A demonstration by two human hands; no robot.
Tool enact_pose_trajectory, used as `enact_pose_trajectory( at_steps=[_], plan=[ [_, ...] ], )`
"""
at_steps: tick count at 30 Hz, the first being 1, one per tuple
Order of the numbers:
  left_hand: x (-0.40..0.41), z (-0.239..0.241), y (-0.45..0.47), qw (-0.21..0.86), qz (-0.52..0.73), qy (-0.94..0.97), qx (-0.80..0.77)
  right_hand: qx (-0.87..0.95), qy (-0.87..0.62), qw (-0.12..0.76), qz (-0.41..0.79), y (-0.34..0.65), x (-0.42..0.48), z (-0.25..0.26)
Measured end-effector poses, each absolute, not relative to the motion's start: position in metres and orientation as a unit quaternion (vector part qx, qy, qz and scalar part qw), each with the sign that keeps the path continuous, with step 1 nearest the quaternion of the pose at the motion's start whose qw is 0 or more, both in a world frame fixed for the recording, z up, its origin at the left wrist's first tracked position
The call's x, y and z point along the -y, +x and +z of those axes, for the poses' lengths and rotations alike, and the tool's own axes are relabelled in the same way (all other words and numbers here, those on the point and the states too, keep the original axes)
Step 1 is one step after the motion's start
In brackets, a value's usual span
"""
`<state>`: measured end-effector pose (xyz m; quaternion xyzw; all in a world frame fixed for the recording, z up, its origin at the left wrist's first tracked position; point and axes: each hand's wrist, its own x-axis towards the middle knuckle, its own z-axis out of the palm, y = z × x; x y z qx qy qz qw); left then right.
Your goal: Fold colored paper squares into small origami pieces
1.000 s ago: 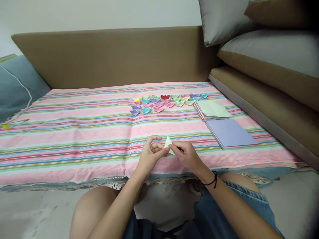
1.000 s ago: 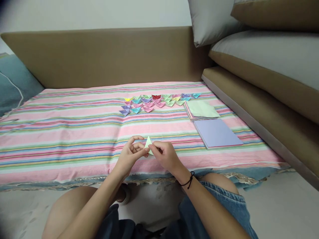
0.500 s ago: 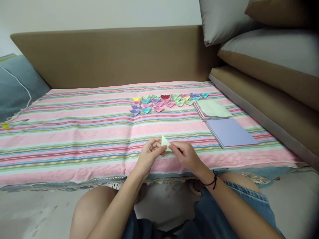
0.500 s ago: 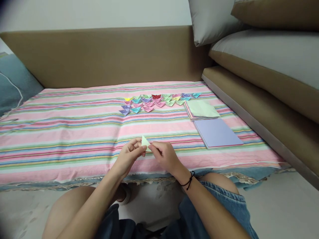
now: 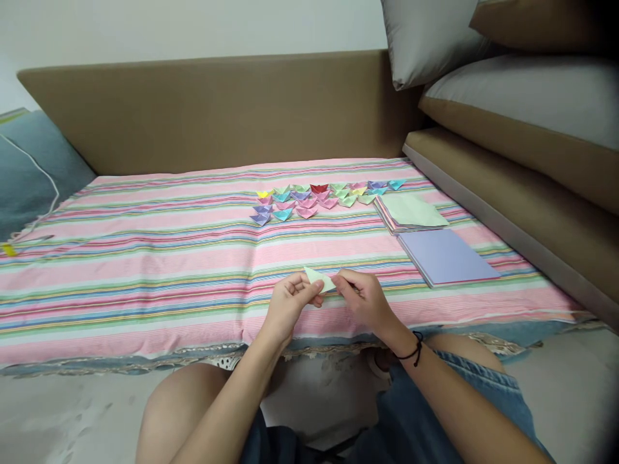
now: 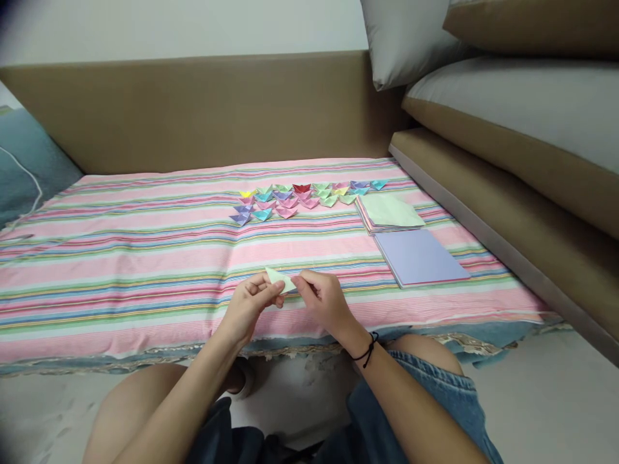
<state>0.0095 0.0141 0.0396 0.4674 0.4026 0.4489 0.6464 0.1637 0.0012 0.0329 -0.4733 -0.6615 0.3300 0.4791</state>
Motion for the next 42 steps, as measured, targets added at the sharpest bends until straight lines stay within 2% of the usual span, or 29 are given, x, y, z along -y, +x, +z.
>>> enact_pose_trajectory(
  at_steps=[4, 6, 9, 15, 24, 31, 37, 42],
  plan=[
    [-0.013, 0.040, 0.010, 0.630, 0.454, 0.463, -0.428, 0.576, -0.443, 0.516, 0.454, 0.161, -0.002, 0.030],
    [-0.012, 0.038, 0.011, 0.609, 0.472, 0.466, -0.435, 0.549, -0.438, 0.526, 0.479, 0.160, -0.004, 0.029],
    [-0.011, 0.035, 0.013, 0.580, 0.473, 0.497, -0.438, 0.554, -0.443, 0.532, 0.462, 0.160, -0.006, 0.030],
    [-0.013, 0.036, 0.010, 0.453, 0.472, 0.608, -0.450, 0.633, -0.449, 0.512, 0.367, 0.166, -0.006, 0.033],
    [-0.018, 0.040, 0.001, 0.519, 0.441, 0.599, -0.421, 0.611, -0.438, 0.495, 0.436, 0.163, -0.004, 0.030],
    [-0.017, 0.038, 0.002, 0.440, 0.443, 0.628, -0.465, 0.614, -0.451, 0.478, 0.436, 0.161, -0.004, 0.026],
    [-0.017, 0.037, 0.003, 0.431, 0.423, 0.658, -0.449, 0.602, -0.456, 0.480, 0.446, 0.160, -0.005, 0.024],
    [-0.018, 0.035, 0.006, 0.528, 0.441, 0.598, -0.411, 0.542, -0.456, 0.531, 0.465, 0.161, -0.005, 0.024]
  ],
)
